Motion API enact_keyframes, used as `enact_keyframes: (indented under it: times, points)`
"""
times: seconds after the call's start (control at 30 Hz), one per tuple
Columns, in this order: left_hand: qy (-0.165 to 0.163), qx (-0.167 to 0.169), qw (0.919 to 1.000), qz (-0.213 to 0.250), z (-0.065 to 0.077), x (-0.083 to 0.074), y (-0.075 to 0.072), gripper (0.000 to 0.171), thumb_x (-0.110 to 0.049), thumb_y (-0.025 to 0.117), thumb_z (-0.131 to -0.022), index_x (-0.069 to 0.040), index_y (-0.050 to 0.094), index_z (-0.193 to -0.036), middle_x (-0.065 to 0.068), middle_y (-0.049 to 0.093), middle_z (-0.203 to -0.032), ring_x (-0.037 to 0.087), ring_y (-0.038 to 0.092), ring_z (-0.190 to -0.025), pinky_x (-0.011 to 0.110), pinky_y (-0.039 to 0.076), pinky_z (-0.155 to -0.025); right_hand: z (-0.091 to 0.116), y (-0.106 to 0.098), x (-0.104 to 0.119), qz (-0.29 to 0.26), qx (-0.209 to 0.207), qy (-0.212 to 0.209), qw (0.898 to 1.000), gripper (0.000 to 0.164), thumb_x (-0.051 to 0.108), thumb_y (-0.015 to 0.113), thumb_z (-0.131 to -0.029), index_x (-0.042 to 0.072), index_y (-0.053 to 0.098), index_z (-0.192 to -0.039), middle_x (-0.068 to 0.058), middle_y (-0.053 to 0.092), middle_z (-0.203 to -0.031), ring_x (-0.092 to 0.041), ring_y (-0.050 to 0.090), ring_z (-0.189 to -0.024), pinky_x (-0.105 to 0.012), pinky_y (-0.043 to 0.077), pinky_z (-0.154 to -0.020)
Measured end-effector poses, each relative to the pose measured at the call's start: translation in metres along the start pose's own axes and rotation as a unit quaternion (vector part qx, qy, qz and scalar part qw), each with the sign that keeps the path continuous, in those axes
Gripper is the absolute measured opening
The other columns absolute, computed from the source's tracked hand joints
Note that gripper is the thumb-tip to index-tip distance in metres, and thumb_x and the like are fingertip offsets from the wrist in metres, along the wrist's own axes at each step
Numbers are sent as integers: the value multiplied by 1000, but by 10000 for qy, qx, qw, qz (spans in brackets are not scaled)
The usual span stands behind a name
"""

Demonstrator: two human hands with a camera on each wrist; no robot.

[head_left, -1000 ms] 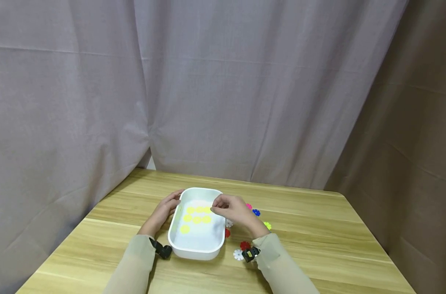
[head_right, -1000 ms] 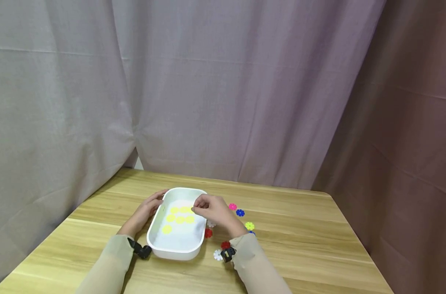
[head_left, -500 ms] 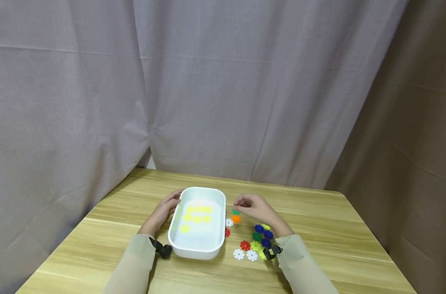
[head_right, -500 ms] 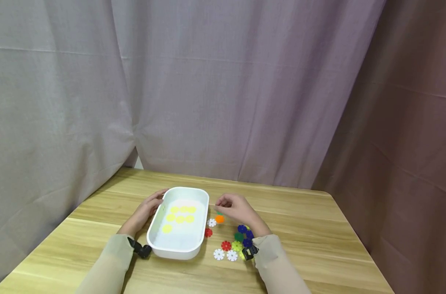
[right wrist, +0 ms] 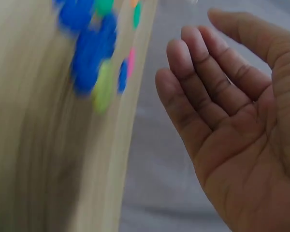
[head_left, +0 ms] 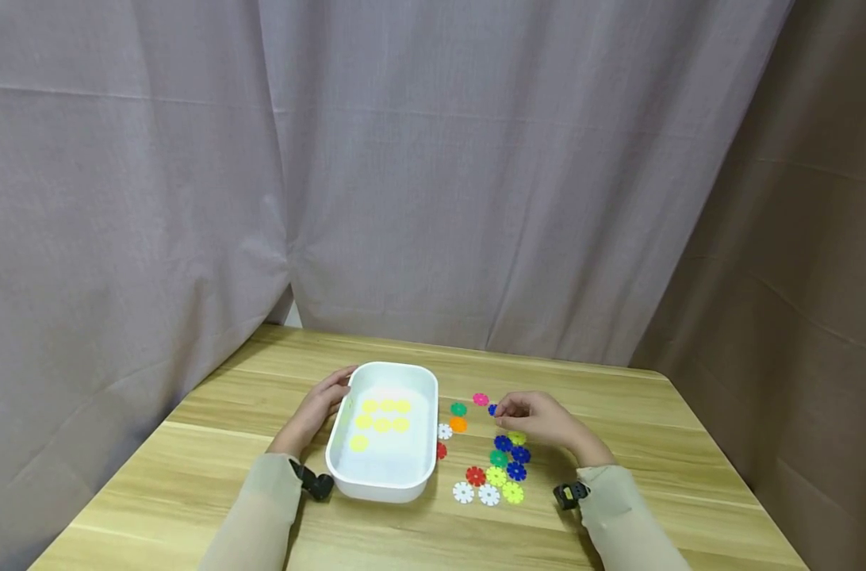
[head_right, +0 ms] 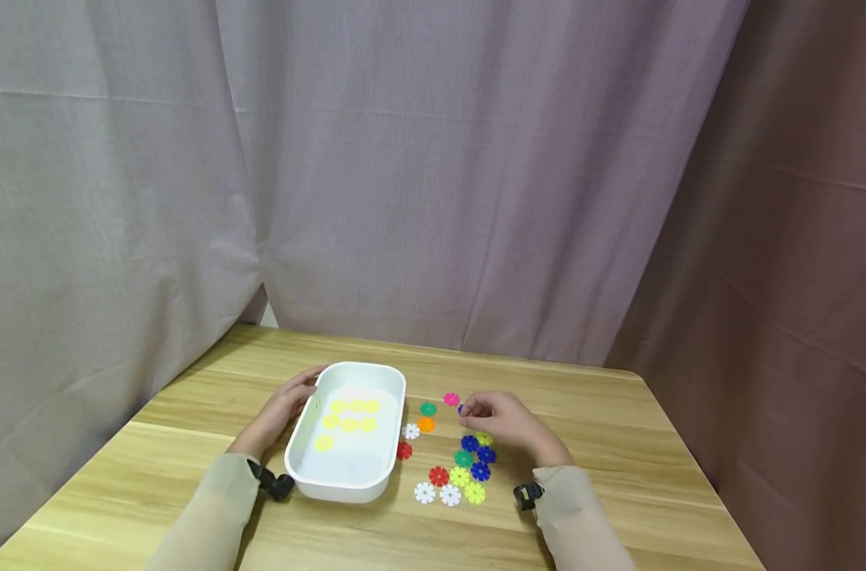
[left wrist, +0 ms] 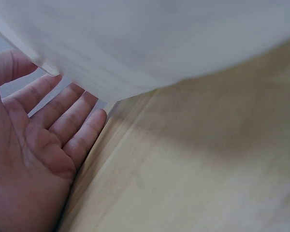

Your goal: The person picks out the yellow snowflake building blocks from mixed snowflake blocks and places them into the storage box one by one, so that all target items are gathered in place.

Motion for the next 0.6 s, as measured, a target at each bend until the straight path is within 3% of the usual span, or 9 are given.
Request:
enact_keyframes:
  times: [0.13,0.27,0.6]
  points:
    - [-14,12,10000,-7,0,0,0,50,-17,49,-101,-14,48,-150,15,49,-149,32,50,-134,39,40,-110,7,-13,-31,75,-192,306,9993,15,20,70,-95,7,71,-101,0,69,-90,-16,62,-83,-29,52,-73]
    - [-36,41,10000,29,-1,1,1,50,-18,48,-101,-15,47,-151,15,48,-150,32,49,-134,41,38,-112,13,-17,-54,29,-105,443,9990,17,18,72,-93,4,70,-102,-2,68,-92,-16,62,-85,-28,51,-75]
    - [-39,21,10000,15,-1,1,0,51,-19,49,-100,-15,47,-151,15,48,-150,31,49,-134,34,42,-108,16,-5,-64,-283,374,653,9968,29,24,78,-88,4,68,-106,-5,64,-92,-18,55,-82,-26,46,-67]
Point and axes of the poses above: each hand's wrist, its own z-axis away from the middle knuckle, its own y-axis out of the palm, x = y × z, the point moved 9 cm from there along -z, towards the middle knuckle
